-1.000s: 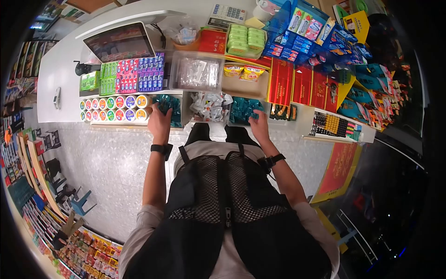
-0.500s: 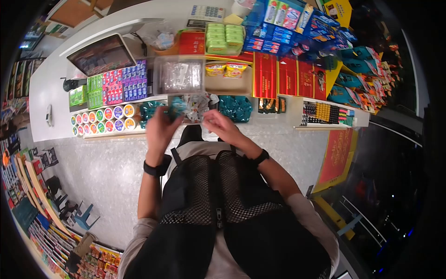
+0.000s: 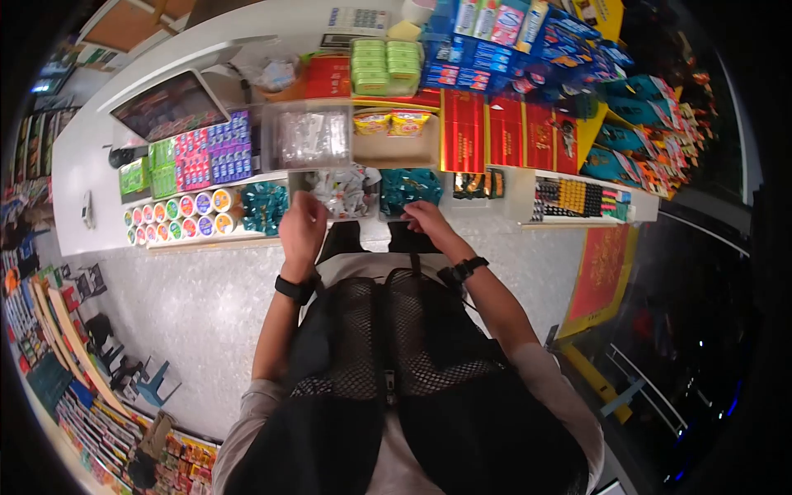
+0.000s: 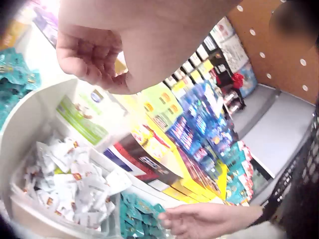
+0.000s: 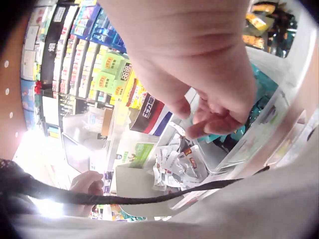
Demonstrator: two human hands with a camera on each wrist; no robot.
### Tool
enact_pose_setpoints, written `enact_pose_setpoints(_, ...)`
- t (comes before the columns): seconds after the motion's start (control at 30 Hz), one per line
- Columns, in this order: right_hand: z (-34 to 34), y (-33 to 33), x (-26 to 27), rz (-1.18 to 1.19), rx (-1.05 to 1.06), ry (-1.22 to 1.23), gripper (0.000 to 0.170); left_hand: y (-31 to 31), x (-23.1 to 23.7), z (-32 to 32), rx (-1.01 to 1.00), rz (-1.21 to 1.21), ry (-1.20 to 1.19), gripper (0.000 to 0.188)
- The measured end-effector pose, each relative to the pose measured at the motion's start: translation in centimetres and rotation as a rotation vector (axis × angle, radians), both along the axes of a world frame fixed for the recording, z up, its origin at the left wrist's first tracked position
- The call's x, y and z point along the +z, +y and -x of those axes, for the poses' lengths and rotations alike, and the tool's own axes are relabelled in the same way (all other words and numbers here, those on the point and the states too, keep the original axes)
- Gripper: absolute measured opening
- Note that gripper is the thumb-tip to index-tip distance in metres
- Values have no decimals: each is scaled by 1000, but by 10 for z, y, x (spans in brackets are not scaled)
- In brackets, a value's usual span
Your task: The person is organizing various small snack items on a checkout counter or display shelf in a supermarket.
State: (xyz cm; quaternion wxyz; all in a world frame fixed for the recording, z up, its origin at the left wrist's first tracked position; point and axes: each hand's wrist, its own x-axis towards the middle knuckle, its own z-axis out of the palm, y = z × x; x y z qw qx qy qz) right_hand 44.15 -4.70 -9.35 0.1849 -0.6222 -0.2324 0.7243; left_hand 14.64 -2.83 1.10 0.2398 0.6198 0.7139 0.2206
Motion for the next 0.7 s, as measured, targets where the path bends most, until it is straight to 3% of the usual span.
enact_pose_setpoints(0.03,0,3,4,-33,9,30,24,-1,2,15,101,16,21,16)
enact_pose_setpoints(0.13,7,10,-2,-128,-8,65,25,-4,-17,63,282,49,203,25)
enact_pose_setpoints(0.17,10,11,-4,-160,-23,46,26,-4,-17,75,316,93,224,35)
enact_pose_setpoints(0.33,32,16,8,-154,31,18,26,1,-41,107,347,174,413,40)
enact_pose_setpoints(0.4,40,17,13,-162,56,35,27,2,-39,110,320,260,380,36)
enact_pose_setpoints(0.53,52,18,15,-239,96,62,29,0,-28,110,312,109,385,29)
enact_pose_setpoints(0.63,69,16,42,-396,154,155,34,6,30,90,253,93,146,27)
enact_pose_setpoints(0.7,80,15,77,-519,233,176,38,8,42,61,126,89,-54,27)
